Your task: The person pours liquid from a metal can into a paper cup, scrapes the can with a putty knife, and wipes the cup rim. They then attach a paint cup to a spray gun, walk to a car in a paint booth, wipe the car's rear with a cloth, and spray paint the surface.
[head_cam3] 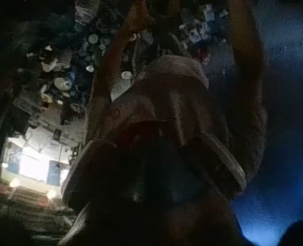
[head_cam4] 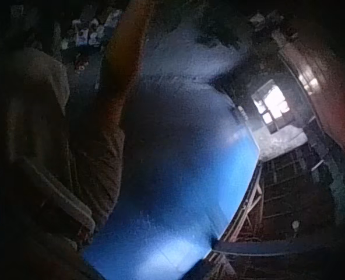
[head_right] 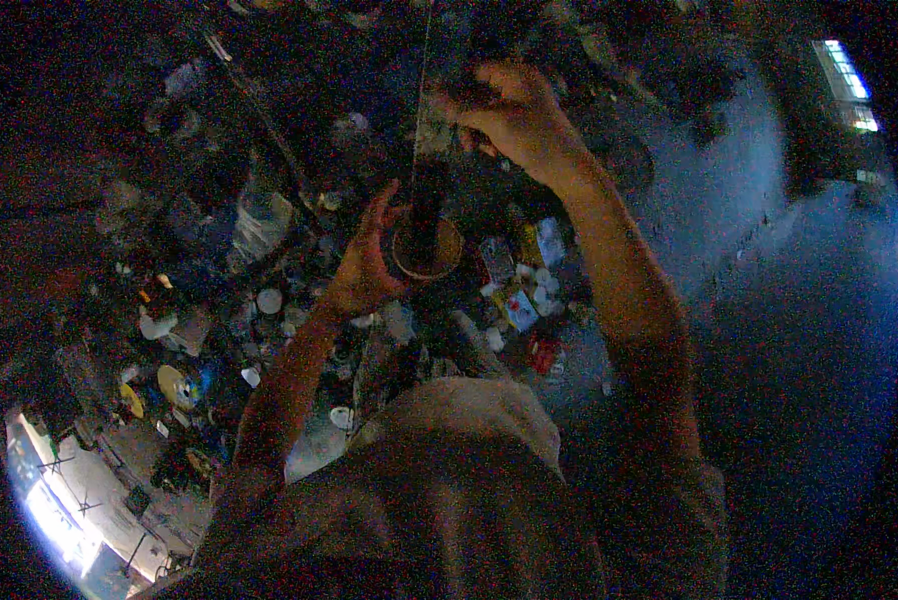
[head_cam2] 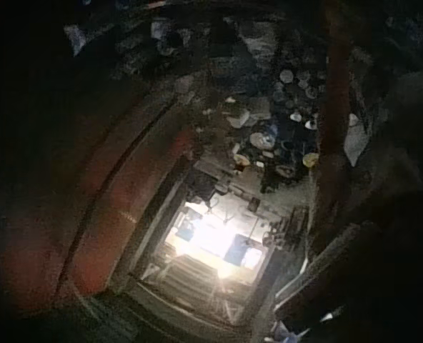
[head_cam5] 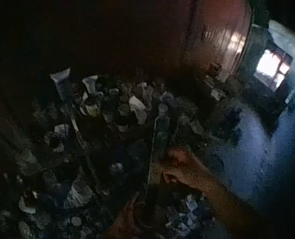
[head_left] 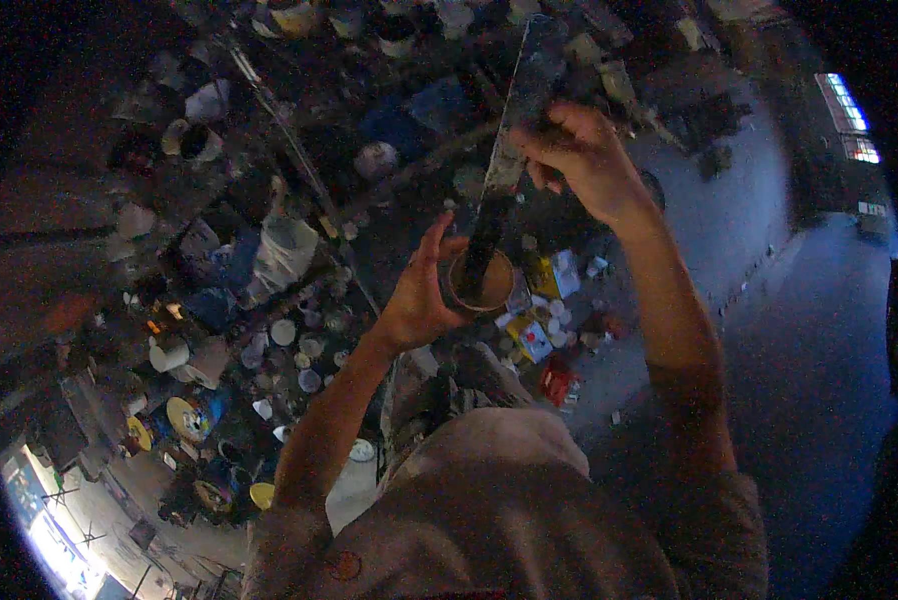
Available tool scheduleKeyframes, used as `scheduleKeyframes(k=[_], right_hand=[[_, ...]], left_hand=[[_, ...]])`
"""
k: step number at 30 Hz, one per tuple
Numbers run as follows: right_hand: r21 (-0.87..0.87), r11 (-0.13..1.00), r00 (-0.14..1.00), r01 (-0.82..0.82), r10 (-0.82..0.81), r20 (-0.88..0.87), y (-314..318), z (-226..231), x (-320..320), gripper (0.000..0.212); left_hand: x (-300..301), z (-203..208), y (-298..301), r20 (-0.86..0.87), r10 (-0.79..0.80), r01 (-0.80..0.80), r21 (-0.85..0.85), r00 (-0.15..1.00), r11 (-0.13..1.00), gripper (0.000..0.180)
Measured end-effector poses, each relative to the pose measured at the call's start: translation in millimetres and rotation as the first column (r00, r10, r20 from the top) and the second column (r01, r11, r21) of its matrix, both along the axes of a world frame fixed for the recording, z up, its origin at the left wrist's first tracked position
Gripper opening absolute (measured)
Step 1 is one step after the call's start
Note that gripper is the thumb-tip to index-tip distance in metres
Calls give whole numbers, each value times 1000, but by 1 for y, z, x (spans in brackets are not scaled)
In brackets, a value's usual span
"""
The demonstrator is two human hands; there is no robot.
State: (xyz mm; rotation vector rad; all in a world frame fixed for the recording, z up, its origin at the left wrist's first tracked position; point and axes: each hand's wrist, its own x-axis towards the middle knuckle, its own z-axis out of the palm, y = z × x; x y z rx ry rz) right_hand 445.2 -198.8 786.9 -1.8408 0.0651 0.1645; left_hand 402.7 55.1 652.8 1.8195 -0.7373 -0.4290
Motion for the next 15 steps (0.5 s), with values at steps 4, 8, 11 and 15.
scheduleKeyframes(k=[4,8,11,15], right_hand=[[274,945,984,179,-178,-30,-15,-39,-59,22],[306,829,883,469,-445,-149,-57,-136,-142,26],[-17,816,770,578,-552,-318,-137,-230,-251,30],[-148,851,666,504,-493,-560,-190,-361,-370,34]], left_hand=[[-52,-34,-12,102,1,2,-24,995,1000,129],[-116,-79,-33,-131,69,-69,5,989,998,126],[-181,-119,-84,-201,168,-149,109,965,983,125],[-236,-164,-133,-180,289,-240,253,940,937,124]])
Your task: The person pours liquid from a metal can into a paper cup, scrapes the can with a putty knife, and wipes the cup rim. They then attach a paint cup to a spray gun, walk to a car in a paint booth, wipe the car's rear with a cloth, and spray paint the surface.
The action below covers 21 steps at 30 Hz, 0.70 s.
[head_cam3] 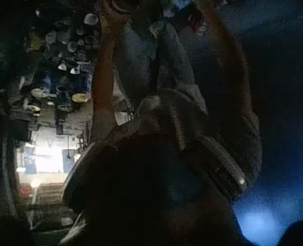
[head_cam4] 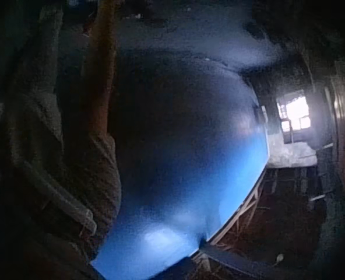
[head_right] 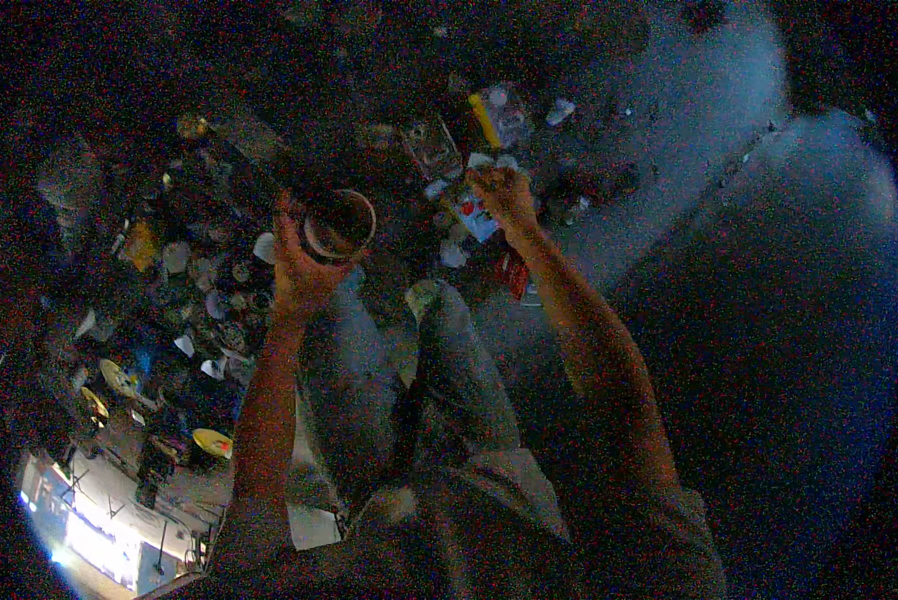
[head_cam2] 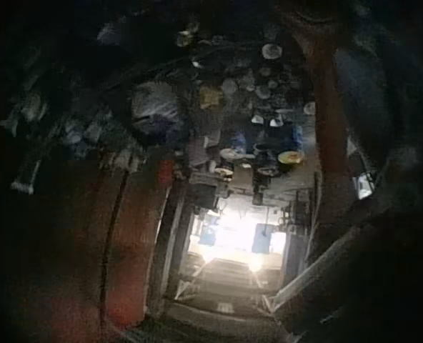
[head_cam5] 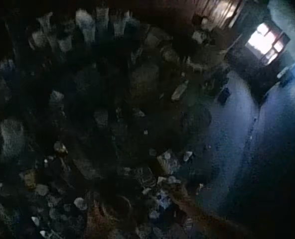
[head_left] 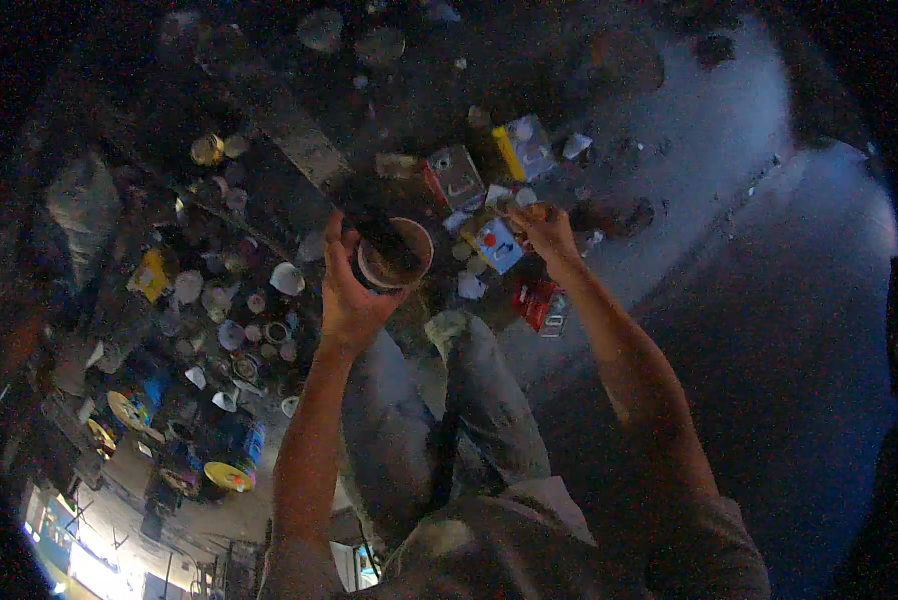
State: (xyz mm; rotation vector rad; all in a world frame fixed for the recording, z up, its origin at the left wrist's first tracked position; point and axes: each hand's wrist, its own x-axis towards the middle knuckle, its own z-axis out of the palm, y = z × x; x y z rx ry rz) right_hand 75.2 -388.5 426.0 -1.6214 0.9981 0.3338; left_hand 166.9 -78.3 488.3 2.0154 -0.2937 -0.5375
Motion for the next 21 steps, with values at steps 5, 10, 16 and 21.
scheduleKeyframes(k=[5,10,16,21], right_hand=[[-311,907,953,-285,234,-191,9,-120,-15,78],[-587,539,794,-604,337,-506,6,-247,5,138],[-668,433,785,-605,465,-409,-14,-292,23,127],[-787,258,777,-561,491,-393,-14,-291,27,114]], left_hand=[[-14,-57,14,70,70,-74,56,995,996,123],[-5,-178,5,-15,140,-141,-52,990,989,118],[33,-290,-5,226,232,-193,-181,946,964,115],[52,-335,-15,272,247,-207,-167,930,964,116]])
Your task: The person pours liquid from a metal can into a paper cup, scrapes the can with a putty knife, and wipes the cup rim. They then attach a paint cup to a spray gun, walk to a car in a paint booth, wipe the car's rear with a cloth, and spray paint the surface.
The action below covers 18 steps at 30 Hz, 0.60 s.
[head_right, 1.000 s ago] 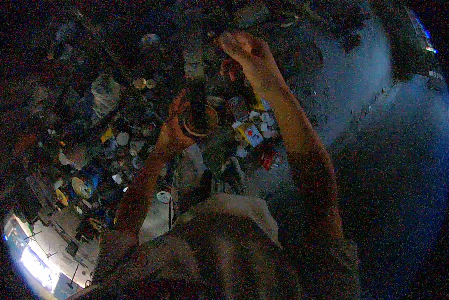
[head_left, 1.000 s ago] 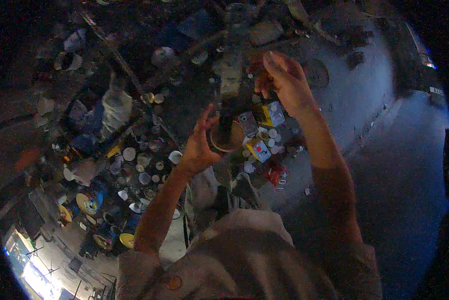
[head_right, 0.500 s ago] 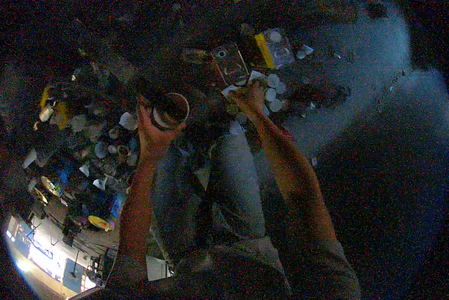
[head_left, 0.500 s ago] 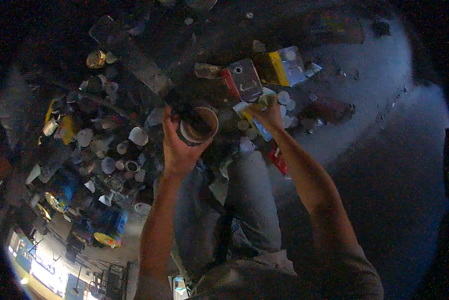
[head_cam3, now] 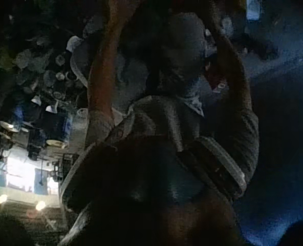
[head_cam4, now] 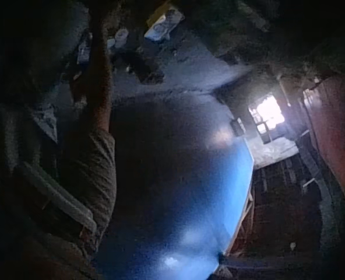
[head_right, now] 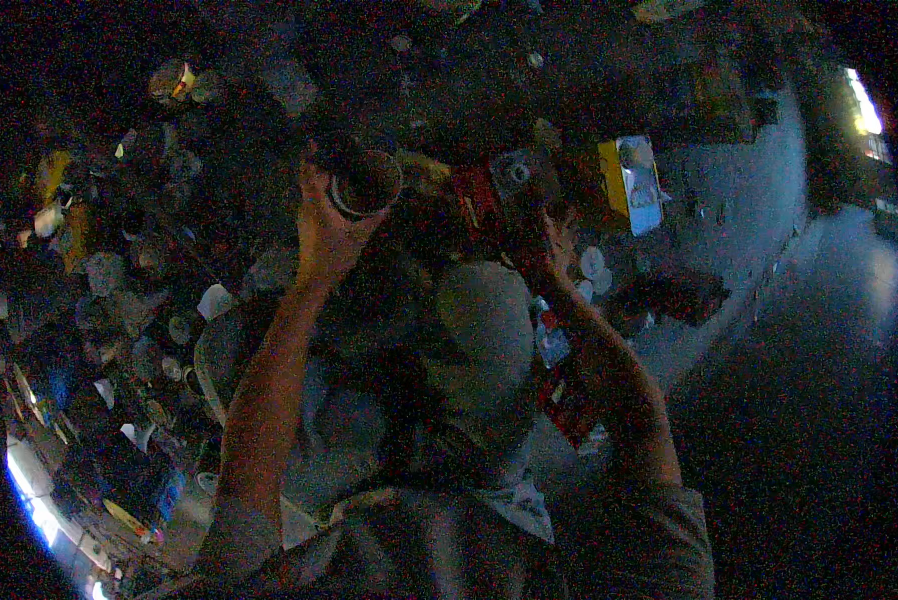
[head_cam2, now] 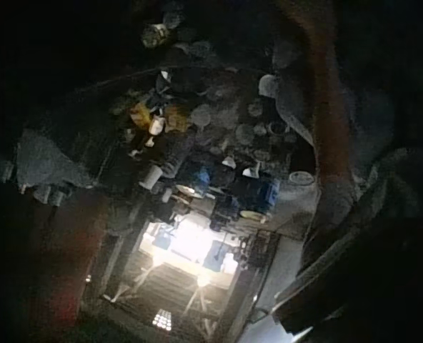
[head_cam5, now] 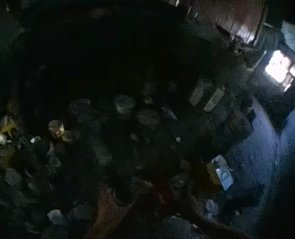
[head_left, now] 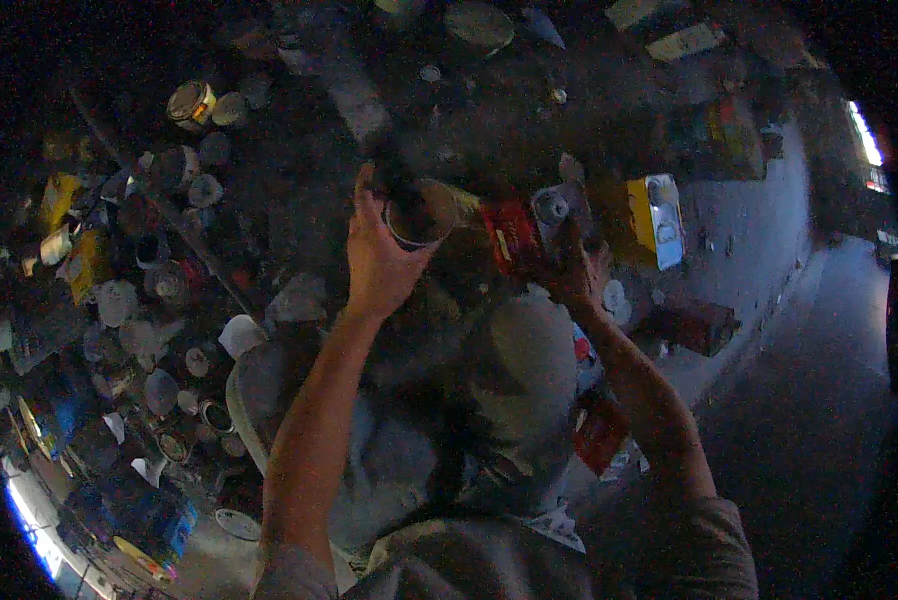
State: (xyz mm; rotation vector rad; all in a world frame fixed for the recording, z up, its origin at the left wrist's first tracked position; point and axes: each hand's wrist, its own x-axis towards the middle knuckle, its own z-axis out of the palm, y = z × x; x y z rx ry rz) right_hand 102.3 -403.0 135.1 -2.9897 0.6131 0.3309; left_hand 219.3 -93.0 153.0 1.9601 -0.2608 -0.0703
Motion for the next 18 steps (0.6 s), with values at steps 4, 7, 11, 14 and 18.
scheduleKeyframes(k=[4,7,11,14,18], right_hand=[[-121,983,984,-141,125,-129,-15,-6,14,89],[-204,929,951,-308,309,-28,-15,1,36,82],[-21,833,833,-553,553,14,5,46,88,76],[-139,754,754,-643,590,-288,29,93,119,79],[-200,627,641,-753,630,-438,60,137,138,89]], left_hand=[[9,-24,-5,105,-3,12,-79,995,997,117],[9,-38,-7,114,13,-12,-7,993,1000,117],[6,-57,-4,234,49,-78,116,971,990,115],[5,-71,-1,231,71,-107,146,970,983,112],[9,-85,-3,323,64,-88,61,944,994,104]])
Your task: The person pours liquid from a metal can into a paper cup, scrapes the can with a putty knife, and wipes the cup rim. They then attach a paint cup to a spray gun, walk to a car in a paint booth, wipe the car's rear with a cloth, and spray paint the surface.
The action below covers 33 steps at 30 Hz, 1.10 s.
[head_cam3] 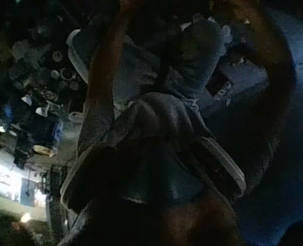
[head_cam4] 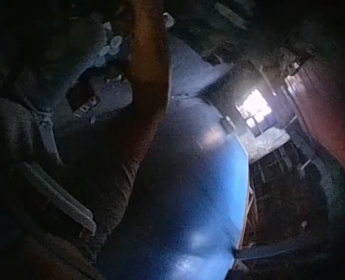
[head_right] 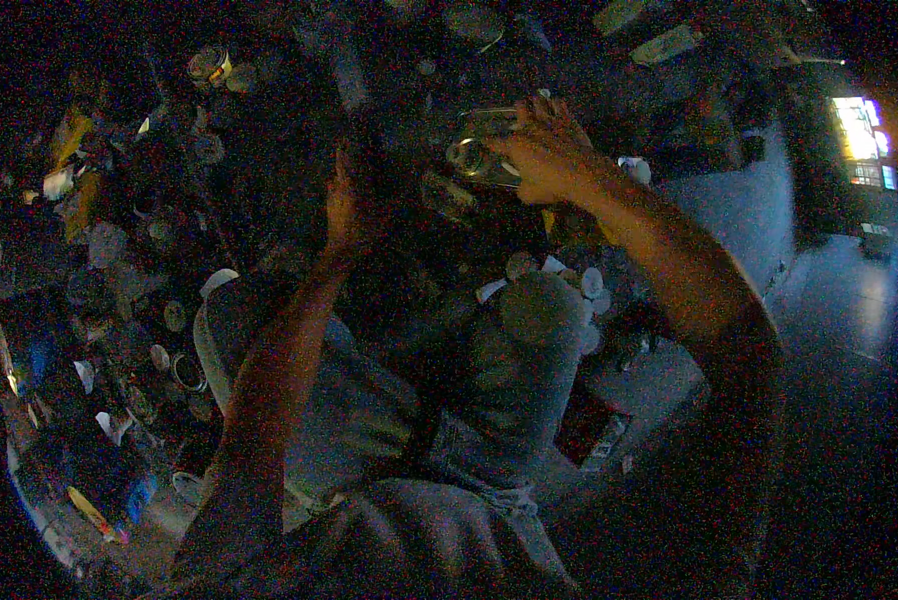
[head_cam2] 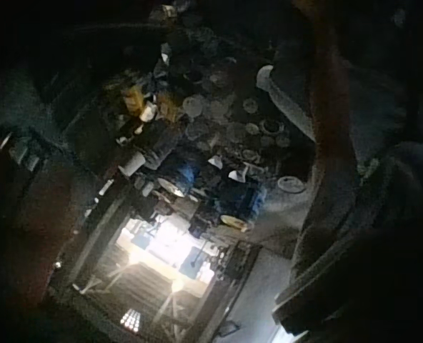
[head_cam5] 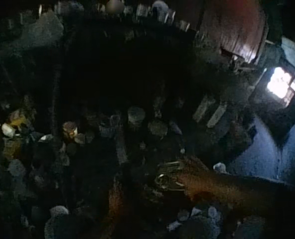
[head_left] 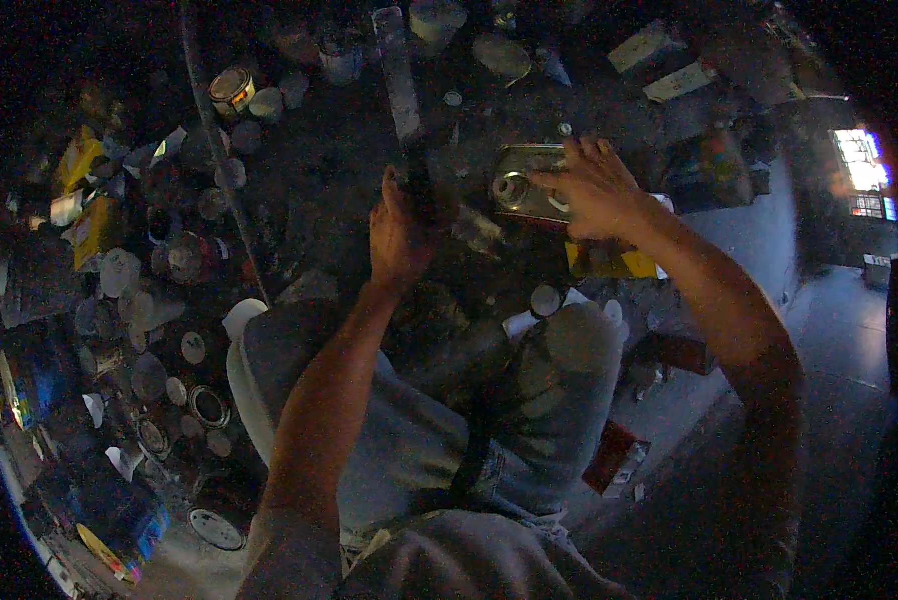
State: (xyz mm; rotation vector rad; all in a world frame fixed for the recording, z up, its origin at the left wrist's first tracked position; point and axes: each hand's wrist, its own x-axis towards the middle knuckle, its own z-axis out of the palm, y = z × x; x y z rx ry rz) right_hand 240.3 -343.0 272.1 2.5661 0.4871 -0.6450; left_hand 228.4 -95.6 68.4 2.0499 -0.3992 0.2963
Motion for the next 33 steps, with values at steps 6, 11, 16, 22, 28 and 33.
scheduleKeyframes(k=[6,11,16,22,28,33], right_hand=[[-167,981,994,-94,83,-72,24,21,9,85],[-186,972,986,-146,127,-108,28,24,14,84],[-250,951,980,-182,153,-130,37,20,14,79],[-264,955,984,-138,102,-148,42,14,17,76],[-264,954,986,-142,112,-124,47,12,17,78],[-312,946,971,-89,13,-239,53,18,25,77]], left_hand=[[4,-4,-10,-39,-43,42,-37,998,998,100],[3,4,-20,-165,-39,39,-3,986,999,103],[1,5,-29,-40,-17,16,-25,999,1000,105],[6,-3,-35,-50,-62,69,166,997,984,105],[5,4,-41,-90,-87,88,12,992,996,104],[9,12,-41,-180,-90,109,95,979,989,103]])
